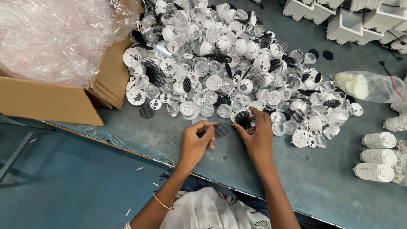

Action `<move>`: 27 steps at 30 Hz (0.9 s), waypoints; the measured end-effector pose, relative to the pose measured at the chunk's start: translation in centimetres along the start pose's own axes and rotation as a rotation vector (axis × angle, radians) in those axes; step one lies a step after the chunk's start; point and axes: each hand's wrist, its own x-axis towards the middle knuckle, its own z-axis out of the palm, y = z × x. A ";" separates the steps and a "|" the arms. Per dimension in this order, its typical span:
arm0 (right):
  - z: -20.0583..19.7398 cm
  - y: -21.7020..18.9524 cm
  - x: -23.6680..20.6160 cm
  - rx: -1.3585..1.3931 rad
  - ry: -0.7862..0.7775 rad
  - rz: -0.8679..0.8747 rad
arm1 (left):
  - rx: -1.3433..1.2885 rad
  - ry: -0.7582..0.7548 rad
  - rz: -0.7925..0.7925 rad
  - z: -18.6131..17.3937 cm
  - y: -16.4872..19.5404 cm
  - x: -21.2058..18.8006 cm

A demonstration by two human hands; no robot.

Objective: The person sorts through a large pile of white plastic lamp housings, clear diffusers and black mesh discs on a work table. They pick up a housing, press a frosted plastic dome into it by hand, and set assembled units aside while moving mesh discs around the pile.

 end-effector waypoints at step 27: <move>-1.3 0.1 -1.8 -0.025 0.018 -0.115 | 0.437 0.099 0.004 5.4 1.2 1.1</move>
